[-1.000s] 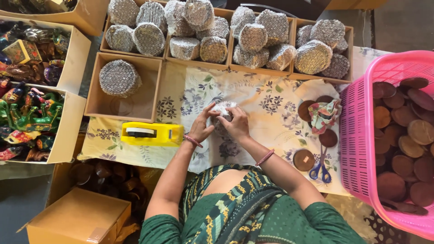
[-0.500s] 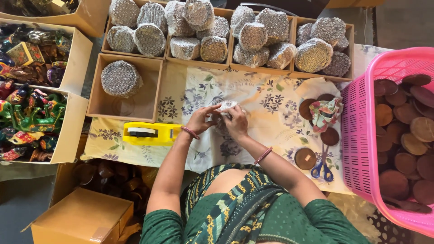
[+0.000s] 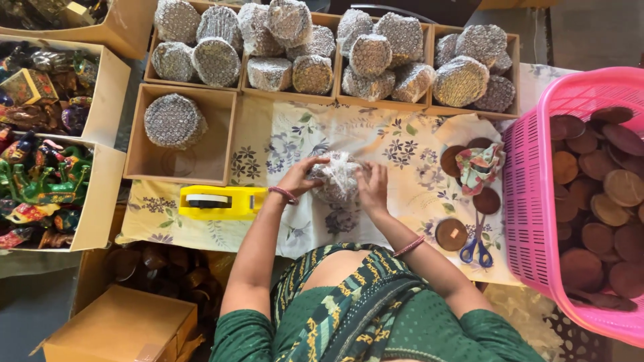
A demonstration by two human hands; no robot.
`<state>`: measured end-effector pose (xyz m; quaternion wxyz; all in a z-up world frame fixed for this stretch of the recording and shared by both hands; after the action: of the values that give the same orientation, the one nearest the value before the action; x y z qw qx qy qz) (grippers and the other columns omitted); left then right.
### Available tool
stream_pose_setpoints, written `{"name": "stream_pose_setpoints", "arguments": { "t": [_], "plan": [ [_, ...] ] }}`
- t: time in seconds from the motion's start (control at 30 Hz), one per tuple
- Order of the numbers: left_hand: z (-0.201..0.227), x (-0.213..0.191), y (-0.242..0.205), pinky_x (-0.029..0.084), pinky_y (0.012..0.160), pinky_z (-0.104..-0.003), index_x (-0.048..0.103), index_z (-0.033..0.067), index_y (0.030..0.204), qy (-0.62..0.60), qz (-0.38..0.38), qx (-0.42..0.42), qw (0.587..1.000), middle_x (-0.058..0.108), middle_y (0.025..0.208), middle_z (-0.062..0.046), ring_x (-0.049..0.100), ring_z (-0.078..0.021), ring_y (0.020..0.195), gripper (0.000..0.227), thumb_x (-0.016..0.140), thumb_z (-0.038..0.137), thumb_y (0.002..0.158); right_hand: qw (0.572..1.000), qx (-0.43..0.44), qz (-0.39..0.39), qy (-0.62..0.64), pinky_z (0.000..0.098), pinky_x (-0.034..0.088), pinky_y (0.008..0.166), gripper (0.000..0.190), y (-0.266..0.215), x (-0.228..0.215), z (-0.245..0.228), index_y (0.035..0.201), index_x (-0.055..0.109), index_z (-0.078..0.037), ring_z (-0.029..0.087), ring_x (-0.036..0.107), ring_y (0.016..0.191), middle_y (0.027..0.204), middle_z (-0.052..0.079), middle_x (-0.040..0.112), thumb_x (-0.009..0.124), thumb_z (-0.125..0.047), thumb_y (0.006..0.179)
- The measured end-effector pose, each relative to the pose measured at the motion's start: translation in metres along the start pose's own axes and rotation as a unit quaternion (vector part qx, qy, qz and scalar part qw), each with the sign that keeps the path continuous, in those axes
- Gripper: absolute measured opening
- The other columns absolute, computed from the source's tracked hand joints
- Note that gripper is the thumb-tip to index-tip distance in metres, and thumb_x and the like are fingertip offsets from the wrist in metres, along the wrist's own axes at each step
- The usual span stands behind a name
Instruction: Wrapping small round discs in plastic film and organizing them into cardboard boxes.
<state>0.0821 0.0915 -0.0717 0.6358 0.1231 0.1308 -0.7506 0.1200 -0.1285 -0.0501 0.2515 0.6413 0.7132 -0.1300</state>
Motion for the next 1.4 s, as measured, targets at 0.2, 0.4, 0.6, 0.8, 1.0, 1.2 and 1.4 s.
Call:
{"name": "stream_pose_setpoints", "arguments": {
  "t": [0.2,0.4,0.6,0.8,1.0,1.2,1.4],
  "plan": [
    [0.028,0.006,-0.018,0.058,0.097,-0.035,0.067,0.0223,0.132,0.003,0.157,-0.022,0.987,0.061,0.13,-0.009,0.064,-0.0263,0.118,0.069,0.091,0.019,0.067,0.978,0.117,-0.09,0.145,0.0372,0.045,0.107,0.055,0.02,0.014,0.018,0.141,0.049,-0.006,0.028,0.059,0.127,0.138,0.018,0.061,0.058,-0.045,0.104],
    [0.035,0.022,-0.035,0.056,0.088,-0.039,0.067,0.0159,0.131,0.058,0.355,-0.061,0.931,0.056,0.118,-0.013,0.06,-0.0287,0.106,0.069,0.094,0.026,0.068,0.981,0.064,-0.18,-0.011,0.0388,0.049,0.105,0.054,0.064,0.029,-0.005,0.133,0.063,-0.009,0.03,0.065,0.122,0.13,0.016,0.067,0.052,-0.053,0.102],
    [0.032,0.019,-0.04,0.051,0.094,-0.041,0.065,0.0018,0.121,0.118,0.418,-0.011,0.901,0.06,0.112,-0.013,0.06,-0.0313,0.106,0.067,0.096,0.03,0.068,0.957,-0.269,-0.085,-0.064,0.0441,0.049,0.098,0.045,0.029,0.01,-0.078,0.12,0.064,-0.006,0.038,0.062,0.113,0.119,0.015,0.061,0.077,-0.026,0.082],
    [0.047,0.018,-0.044,0.052,0.092,-0.04,0.071,0.0045,0.111,0.129,0.414,0.045,0.9,0.065,0.11,-0.011,0.062,-0.0301,0.104,0.051,0.091,0.028,0.071,0.975,-0.162,-0.137,-0.068,0.0396,0.055,0.079,0.014,0.044,0.025,-0.049,0.098,0.072,-0.006,0.03,0.068,0.091,0.101,0.012,0.069,0.077,-0.011,0.086],
    [0.071,0.03,-0.042,0.049,0.093,-0.042,0.074,0.0073,0.109,0.28,0.351,0.148,0.881,0.068,0.111,-0.005,0.063,-0.0279,0.107,0.031,0.083,0.02,0.083,0.98,-0.131,-0.147,-0.001,0.0363,0.056,0.078,0.013,0.052,0.026,-0.046,0.098,0.073,-0.004,0.027,0.07,0.088,0.094,0.012,0.071,0.074,-0.008,0.086],
    [0.078,0.035,-0.037,0.049,0.093,-0.04,0.076,0.0107,0.106,0.321,0.297,0.174,0.882,0.068,0.113,-0.002,0.064,-0.0242,0.109,0.018,0.074,0.012,0.088,0.968,-0.158,-0.192,0.021,0.0359,0.056,0.081,0.015,0.044,0.026,-0.05,0.101,0.074,-0.004,0.026,0.071,0.089,0.096,0.011,0.071,0.073,-0.011,0.088],
    [0.065,0.024,-0.026,0.049,0.094,-0.041,0.075,0.0099,0.1,0.255,0.288,0.137,0.913,0.072,0.107,-0.002,0.065,-0.0259,0.103,0.018,0.075,0.01,0.082,0.957,-0.227,-0.181,-0.02,0.0379,0.054,0.076,0.03,0.03,0.017,-0.086,0.104,0.075,-0.002,0.031,0.066,0.084,0.091,0.013,0.067,0.078,-0.014,0.077]
  ]
}}
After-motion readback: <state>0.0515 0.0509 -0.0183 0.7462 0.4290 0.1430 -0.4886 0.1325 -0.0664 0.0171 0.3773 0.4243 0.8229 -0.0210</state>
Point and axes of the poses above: each hand's wrist, its own y-axis towards the middle knuckle, its own x-axis out of the palm, z = x × y, the point moved 8 cm from there along y, towards the middle knuckle
